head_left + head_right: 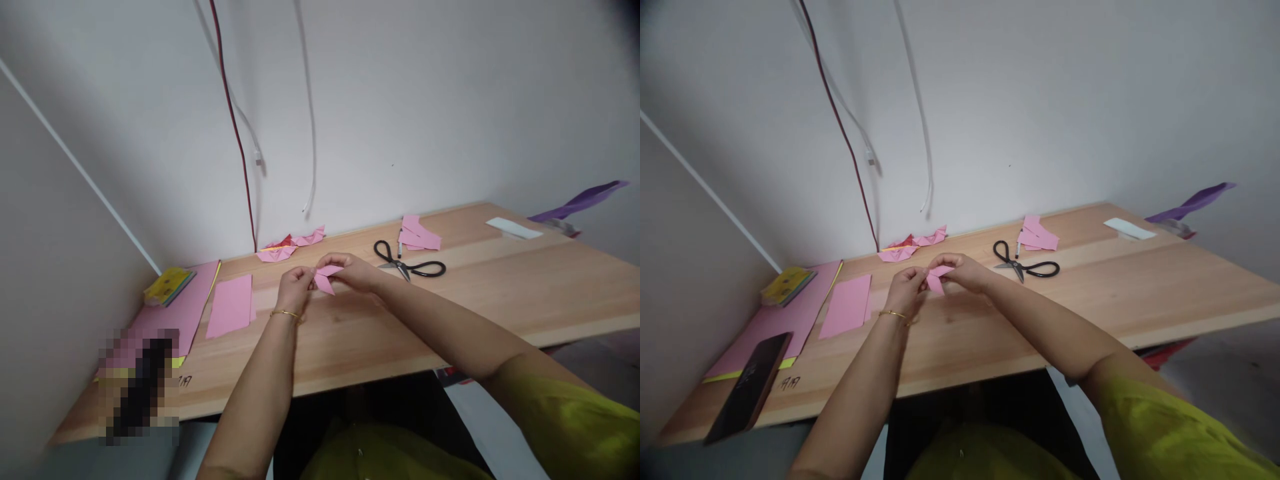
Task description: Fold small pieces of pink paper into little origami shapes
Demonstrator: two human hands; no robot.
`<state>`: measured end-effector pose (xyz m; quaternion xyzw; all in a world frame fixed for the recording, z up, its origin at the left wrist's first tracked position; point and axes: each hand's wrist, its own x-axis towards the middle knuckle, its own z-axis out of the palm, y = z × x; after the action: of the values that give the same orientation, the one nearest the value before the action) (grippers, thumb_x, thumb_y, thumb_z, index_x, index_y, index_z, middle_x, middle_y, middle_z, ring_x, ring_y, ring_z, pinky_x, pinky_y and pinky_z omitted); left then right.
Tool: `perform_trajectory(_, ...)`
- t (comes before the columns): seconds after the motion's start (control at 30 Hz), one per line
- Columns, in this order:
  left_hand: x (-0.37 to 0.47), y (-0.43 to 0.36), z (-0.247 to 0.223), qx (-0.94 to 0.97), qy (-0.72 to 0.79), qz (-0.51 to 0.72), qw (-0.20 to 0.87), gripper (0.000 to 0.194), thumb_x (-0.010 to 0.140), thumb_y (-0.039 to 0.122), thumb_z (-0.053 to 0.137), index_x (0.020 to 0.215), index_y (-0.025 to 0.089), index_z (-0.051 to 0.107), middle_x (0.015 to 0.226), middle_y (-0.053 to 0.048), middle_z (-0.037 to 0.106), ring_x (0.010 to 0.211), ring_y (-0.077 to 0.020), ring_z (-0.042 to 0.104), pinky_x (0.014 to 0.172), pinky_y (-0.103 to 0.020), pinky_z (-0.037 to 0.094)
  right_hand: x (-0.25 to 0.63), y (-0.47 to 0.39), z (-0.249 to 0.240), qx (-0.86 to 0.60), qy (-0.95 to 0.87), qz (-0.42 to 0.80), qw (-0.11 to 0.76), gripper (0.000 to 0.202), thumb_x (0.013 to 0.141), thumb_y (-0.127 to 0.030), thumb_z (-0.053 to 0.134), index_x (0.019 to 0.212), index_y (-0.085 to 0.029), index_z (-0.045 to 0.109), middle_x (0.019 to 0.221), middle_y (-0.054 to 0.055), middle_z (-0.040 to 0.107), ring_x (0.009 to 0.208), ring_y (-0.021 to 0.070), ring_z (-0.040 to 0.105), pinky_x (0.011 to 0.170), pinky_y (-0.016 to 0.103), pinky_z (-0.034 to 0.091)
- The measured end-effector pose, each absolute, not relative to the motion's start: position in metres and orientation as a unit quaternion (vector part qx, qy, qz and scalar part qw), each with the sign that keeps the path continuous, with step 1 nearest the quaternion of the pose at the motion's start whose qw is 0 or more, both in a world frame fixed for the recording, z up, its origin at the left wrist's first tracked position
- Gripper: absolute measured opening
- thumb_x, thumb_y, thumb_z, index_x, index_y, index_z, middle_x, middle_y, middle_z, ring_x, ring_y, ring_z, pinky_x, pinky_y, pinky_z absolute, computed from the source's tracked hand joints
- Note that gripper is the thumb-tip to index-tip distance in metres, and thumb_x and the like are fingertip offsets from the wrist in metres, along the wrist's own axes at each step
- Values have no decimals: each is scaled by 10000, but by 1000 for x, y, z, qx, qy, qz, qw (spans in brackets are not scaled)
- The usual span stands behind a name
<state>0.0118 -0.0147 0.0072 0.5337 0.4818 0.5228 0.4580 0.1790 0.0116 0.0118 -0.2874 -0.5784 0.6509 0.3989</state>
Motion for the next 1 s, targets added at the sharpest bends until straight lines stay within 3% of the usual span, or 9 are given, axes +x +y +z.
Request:
perform_trajectory(0.13, 10, -12, 7, 514, 499, 560, 415, 287, 664, 414, 634, 607, 138, 582, 521, 21, 491, 494, -78, 420, 497, -202, 324, 181, 11, 14, -237, -511, 736, 374, 451, 611, -168, 695, 1034, -198, 541, 853, 15, 615, 762, 111, 563, 691, 234, 436)
perform_trajectory(0.2, 11, -12, 7, 517, 511, 564, 391, 274, 673, 403, 625, 616, 137, 593, 538, 17, 508, 513, -83, 431, 515, -205, 336, 180, 10, 13, -217, -506, 756, 354, 443, 633, -204, 698, 1045, -188, 537, 828, 20, 609, 738, 109, 552, 664, 229, 431)
perform_trajectory(0.37, 16, -16, 9, 552, 515, 551, 355, 235, 701, 366, 595, 624, 145, 606, 560, 13, 531, 556, -98, 460, 560, -212, 367, 170, 10, 5, -241, -492, 743, 384, 271, 723, -390, 624, 863, -163, 577, 741, 19, 586, 659, 103, 527, 609, 220, 418)
perform_trajectory(0.67, 20, -18, 9, 549, 541, 544, 333, 198, 690, 348, 600, 644, 156, 619, 565, 9, 559, 543, -110, 485, 551, -220, 379, 164, 9, 3, -309, -503, 693, 413, 268, 664, -396, 650, 671, -163, 519, 566, -26, 500, 506, 76, 411, 493, 203, 333)
perform_trajectory(0.83, 21, -17, 5, 545, 565, 546, 294, 218, 705, 369, 585, 637, 163, 598, 561, 13, 554, 544, -109, 492, 558, -222, 383, 163, 9, 1, -329, -530, 653, 430, 271, 629, -388, 675, 700, -158, 551, 585, -20, 533, 541, 91, 446, 510, 214, 337)
perform_trajectory(1.0, 23, -16, 4, 515, 554, 543, 366, 221, 685, 369, 601, 646, 151, 592, 537, 17, 535, 502, -94, 477, 535, -218, 387, 170, 9, 5, -397, -582, 573, 418, 293, 620, -419, 668, 660, -143, 575, 537, -12, 532, 550, 118, 476, 514, 230, 343)
